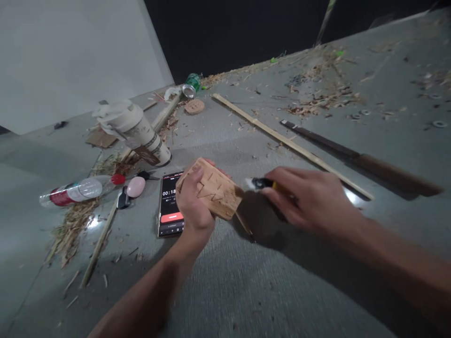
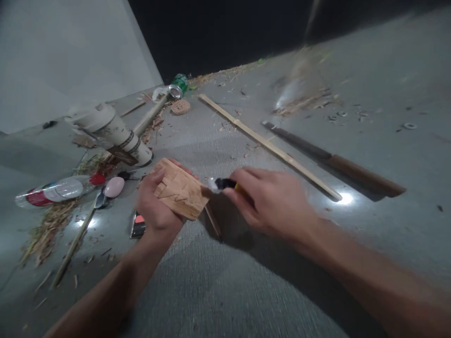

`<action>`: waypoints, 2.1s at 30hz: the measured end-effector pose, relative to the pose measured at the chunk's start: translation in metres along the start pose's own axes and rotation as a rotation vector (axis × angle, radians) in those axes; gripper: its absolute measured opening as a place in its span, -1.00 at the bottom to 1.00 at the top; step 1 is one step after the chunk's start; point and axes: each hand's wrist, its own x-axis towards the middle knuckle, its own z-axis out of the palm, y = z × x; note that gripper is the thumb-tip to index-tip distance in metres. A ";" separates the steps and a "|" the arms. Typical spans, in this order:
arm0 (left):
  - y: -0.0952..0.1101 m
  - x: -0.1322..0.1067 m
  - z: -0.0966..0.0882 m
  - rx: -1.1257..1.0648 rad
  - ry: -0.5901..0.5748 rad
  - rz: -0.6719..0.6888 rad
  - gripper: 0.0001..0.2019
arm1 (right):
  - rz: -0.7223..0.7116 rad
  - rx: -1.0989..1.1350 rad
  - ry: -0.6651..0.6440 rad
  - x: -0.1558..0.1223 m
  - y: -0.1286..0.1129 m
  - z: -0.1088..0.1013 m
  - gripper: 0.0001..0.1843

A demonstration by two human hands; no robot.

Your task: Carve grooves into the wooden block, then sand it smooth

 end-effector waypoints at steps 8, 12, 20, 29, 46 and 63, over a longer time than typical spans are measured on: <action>0.000 0.000 0.000 0.044 0.039 -0.006 -0.79 | -0.113 0.104 -0.140 -0.003 -0.028 0.011 -0.70; 0.000 -0.004 0.000 0.078 0.028 -0.009 -0.69 | -0.100 0.131 -0.207 -0.002 -0.030 0.010 -0.69; 0.003 -0.007 0.002 0.031 0.031 -0.014 -0.79 | -0.085 0.167 -0.201 -0.004 -0.033 0.011 -0.69; 0.000 -0.008 0.002 0.064 0.065 -0.021 -0.68 | -0.093 0.182 -0.185 -0.005 -0.032 0.011 -0.69; 0.004 -0.011 0.006 0.053 0.035 -0.061 -0.78 | -0.014 0.024 -0.113 -0.004 -0.027 0.010 -0.66; 0.005 -0.012 0.009 0.058 0.100 -0.068 -0.76 | -0.108 0.166 -0.232 -0.005 -0.031 0.010 -0.67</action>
